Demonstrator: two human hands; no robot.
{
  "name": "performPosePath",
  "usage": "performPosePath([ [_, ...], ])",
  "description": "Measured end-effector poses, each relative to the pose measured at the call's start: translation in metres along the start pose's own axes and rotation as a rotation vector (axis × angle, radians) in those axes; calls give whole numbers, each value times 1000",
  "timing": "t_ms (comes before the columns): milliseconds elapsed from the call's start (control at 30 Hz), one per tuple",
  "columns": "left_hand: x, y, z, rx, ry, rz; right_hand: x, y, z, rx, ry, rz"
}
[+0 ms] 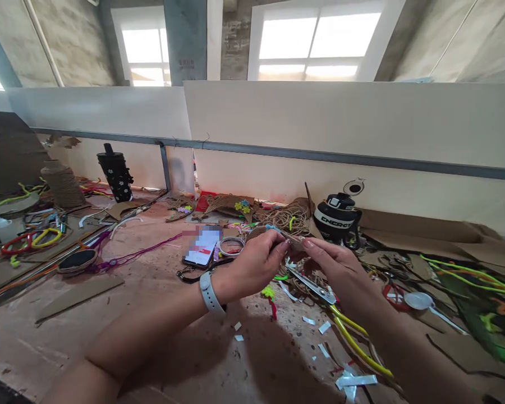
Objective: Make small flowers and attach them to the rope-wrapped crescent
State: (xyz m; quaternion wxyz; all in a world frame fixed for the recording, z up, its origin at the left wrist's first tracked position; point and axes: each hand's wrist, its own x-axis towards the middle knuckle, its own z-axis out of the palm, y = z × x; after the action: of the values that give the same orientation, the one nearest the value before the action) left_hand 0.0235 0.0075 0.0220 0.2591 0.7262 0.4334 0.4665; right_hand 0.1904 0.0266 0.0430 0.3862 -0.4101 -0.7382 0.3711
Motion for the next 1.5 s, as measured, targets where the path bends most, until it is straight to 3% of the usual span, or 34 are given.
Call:
performPosePath([
  [333, -4, 7, -13, -11, -76, 25, -6, -3, 5, -34, -31, -11],
  [633, -4, 9, -17, 50, -106, 21, -8, -1, 9, 77, -51, 48],
  [867, -3, 6, -18, 16, -130, 11, -13, -9, 12, -39, -27, -34],
  [1133, -1, 4, -22, -49, -195, -28, -14, -9, 13, -5, -14, -19],
  [1500, 2, -6, -22, -73, -217, 21, -15, -14, 12, -94, -23, -56],
])
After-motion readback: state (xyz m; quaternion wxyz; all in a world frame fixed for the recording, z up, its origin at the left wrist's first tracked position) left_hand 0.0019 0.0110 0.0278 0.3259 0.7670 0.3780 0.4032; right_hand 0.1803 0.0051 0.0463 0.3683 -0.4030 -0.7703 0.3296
